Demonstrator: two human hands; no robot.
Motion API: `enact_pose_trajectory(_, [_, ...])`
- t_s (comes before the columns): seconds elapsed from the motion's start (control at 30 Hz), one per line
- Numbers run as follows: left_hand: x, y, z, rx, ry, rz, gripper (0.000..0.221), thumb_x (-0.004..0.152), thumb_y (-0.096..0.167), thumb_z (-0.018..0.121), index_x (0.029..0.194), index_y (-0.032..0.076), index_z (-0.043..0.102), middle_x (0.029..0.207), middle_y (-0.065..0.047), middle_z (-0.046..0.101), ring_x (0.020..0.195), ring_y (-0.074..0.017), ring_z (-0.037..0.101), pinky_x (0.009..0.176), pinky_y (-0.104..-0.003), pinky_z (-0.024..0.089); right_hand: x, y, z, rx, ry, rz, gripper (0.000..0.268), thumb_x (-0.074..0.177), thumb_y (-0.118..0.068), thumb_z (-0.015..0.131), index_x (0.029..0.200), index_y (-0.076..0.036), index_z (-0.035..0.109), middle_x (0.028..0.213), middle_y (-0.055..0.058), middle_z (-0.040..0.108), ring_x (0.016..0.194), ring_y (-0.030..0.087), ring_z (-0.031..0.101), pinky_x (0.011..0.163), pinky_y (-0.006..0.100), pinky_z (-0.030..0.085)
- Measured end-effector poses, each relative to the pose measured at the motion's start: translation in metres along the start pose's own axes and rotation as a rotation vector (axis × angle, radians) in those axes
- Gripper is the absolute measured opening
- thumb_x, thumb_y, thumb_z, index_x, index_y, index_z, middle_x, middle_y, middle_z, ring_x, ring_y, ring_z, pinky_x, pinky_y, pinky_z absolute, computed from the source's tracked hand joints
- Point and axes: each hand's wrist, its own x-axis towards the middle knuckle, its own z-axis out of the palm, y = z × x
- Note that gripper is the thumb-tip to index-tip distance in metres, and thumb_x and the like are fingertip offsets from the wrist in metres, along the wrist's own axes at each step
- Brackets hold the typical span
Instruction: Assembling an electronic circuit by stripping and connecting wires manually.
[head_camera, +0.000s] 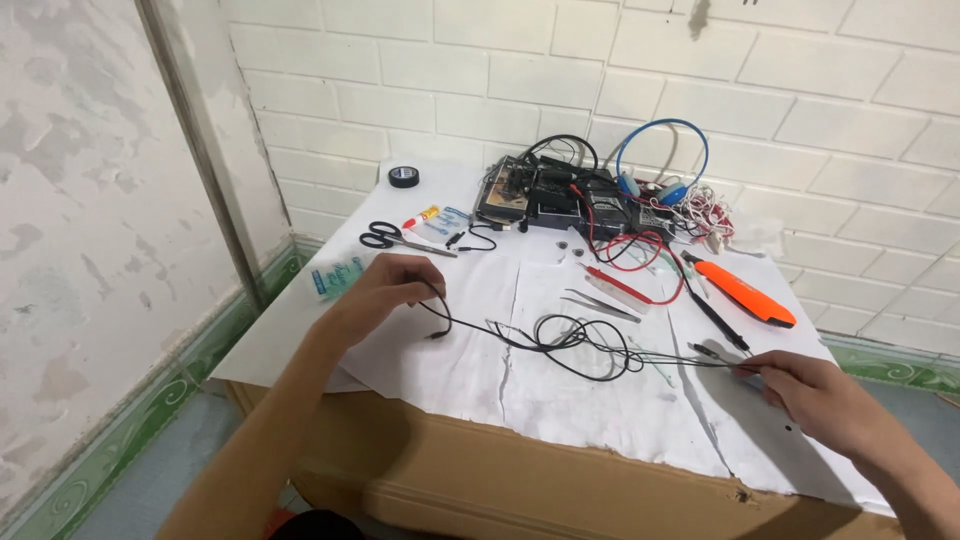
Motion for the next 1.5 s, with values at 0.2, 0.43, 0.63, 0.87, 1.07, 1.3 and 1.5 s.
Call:
enact_pose_trajectory(0.2, [-0.002, -0.006, -0.010, -0.014, -0.184, 0.121, 0.037, 0.067, 0.012, 0.051, 0.097, 0.006, 0.072, 0.073, -0.002, 0.048, 0.070, -0.0125, 0.043, 0.067, -0.028, 0.035, 0.004, 0.008, 0.002, -0.010, -0.026, -0.001, 0.044, 0.102, -0.010, 0.045, 0.112, 0.005, 0.085, 0.074, 0.015, 0.050, 0.070, 0.026, 0.044, 0.067, 0.034, 0.033])
enact_pose_trajectory(0.43, [-0.007, 0.017, 0.021, 0.155, -0.154, -0.011, 0.031, 0.089, 0.030, 0.055, 0.077, 0.009, 0.075, 0.072, -0.004, 0.066, 0.075, -0.0147, 0.060, 0.078, -0.031, 0.045, -0.012, 0.017, 0.033, -0.564, 0.085, -0.105, 0.033, 0.095, -0.029, 0.051, 0.113, -0.027, 0.078, 0.117, -0.008, 0.082, 0.108, 0.018, 0.074, 0.096, 0.030, 0.052])
enact_pose_trajectory(0.63, [0.008, 0.027, 0.073, 1.007, -0.138, -0.173, 0.054, 0.083, 0.075, 0.055, 0.103, 0.027, 0.071, 0.052, 0.008, 0.066, 0.079, -0.0164, 0.069, 0.098, -0.038, 0.024, -0.015, 0.056, 0.051, -0.544, 0.429, -0.664, 0.030, 0.084, -0.024, 0.068, 0.112, -0.025, 0.077, 0.116, 0.003, 0.073, 0.102, 0.030, 0.071, 0.094, 0.042, 0.054])
enact_pose_trajectory(0.87, [0.015, 0.034, 0.091, 0.909, -0.075, -0.122, 0.015, 0.086, 0.038, 0.073, 0.084, 0.024, 0.079, 0.078, 0.010, 0.078, 0.080, -0.0098, 0.071, 0.109, -0.040, 0.028, -0.034, 0.045, 0.034, -0.561, 0.452, -0.620, 0.056, 0.079, -0.052, 0.073, 0.130, -0.027, 0.069, 0.130, 0.005, 0.064, 0.113, 0.029, 0.064, 0.098, 0.046, 0.047])
enact_pose_trajectory(1.07, [0.032, 0.049, 0.085, 0.897, -0.147, -0.202, 0.014, 0.090, 0.036, 0.076, 0.085, 0.023, 0.075, 0.071, 0.011, 0.077, 0.077, -0.0080, 0.073, 0.115, -0.042, 0.028, -0.017, 0.036, 0.005, -0.509, 0.400, -0.550, 0.046, 0.086, -0.047, 0.065, 0.128, -0.027, 0.070, 0.131, 0.000, 0.065, 0.119, 0.022, 0.064, 0.100, 0.043, 0.047])
enact_pose_trajectory(1.3, [0.049, 0.056, 0.080, 1.080, -0.452, -0.050, 0.008, 0.090, 0.018, 0.070, 0.092, 0.024, 0.067, 0.067, 0.008, 0.073, 0.067, -0.0103, 0.063, 0.110, -0.033, 0.026, 0.011, 0.046, 0.010, -0.613, 0.338, -0.303, 0.026, 0.086, -0.045, 0.068, 0.107, -0.032, 0.075, 0.119, -0.012, 0.073, 0.108, 0.017, 0.069, 0.094, 0.036, 0.053])
enact_pose_trajectory(1.5, [0.052, 0.045, 0.079, 0.578, -0.422, -0.082, 0.012, 0.095, 0.019, 0.072, 0.100, 0.014, 0.080, 0.086, 0.001, 0.084, 0.055, -0.0032, 0.066, 0.056, -0.014, 0.052, 0.010, 0.009, 0.007, -0.254, 0.277, -0.277, 0.037, 0.094, -0.023, 0.062, 0.130, -0.024, 0.052, 0.099, -0.002, 0.083, 0.082, 0.019, 0.077, 0.079, 0.035, 0.054])
